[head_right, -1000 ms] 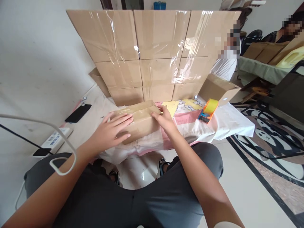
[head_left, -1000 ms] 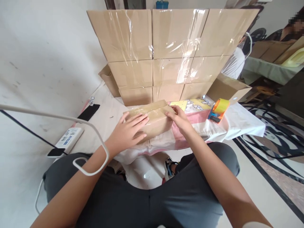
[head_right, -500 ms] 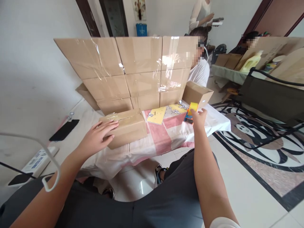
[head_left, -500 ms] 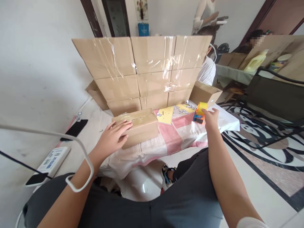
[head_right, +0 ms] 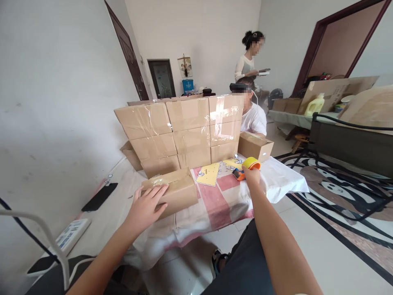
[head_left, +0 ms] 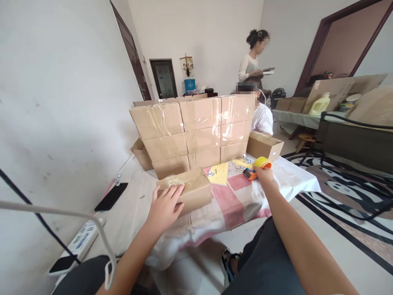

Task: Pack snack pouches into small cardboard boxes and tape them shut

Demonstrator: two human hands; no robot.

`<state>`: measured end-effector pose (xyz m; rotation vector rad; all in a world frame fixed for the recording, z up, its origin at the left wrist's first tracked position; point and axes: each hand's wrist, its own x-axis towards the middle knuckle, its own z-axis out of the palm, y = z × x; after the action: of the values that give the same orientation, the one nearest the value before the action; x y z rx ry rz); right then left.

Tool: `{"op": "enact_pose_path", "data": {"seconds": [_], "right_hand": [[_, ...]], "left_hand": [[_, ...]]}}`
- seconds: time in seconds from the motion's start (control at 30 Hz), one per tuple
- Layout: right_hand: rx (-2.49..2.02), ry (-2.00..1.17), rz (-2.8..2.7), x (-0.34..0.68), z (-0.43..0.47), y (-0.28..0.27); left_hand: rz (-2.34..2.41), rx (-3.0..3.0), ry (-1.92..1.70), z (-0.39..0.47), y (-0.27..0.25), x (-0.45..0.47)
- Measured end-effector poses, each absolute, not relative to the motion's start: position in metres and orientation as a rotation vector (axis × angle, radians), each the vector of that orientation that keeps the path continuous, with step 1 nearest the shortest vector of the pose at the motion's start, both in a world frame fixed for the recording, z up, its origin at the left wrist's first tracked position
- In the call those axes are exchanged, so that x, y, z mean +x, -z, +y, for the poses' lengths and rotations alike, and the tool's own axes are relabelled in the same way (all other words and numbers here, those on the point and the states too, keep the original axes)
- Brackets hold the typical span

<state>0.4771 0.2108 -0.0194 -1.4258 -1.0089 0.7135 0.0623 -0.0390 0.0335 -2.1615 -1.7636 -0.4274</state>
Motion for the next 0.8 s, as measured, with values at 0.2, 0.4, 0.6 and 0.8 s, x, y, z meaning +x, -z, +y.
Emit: {"op": "enact_pose_path", "data": {"seconds": [0.2, 0.4, 0.6, 0.8], "right_hand": [[-1.747, -0.468, -1.046, 0.469, 0.218, 0.01], [-1.643, -0.236, -1.289, 0.436, 0.199, 0.008], [-1.102, -0.382, -1.512, 0.395, 0.141, 0.007], [-0.857, -0.978, -1.331, 0.349, 0.078, -0.001]], "left_hand": [[-1.759, -2.092, 0.418, -0.035, -0.018, 0.066], [-1.783, -2.021, 0.482, -0.044, -0.024, 0.08], [-1.569, -2.45, 0.824, -0.08, -0.027, 0.131], [-1.866, -2.847, 1.782, -0.082, 0.015, 0.16]]}}
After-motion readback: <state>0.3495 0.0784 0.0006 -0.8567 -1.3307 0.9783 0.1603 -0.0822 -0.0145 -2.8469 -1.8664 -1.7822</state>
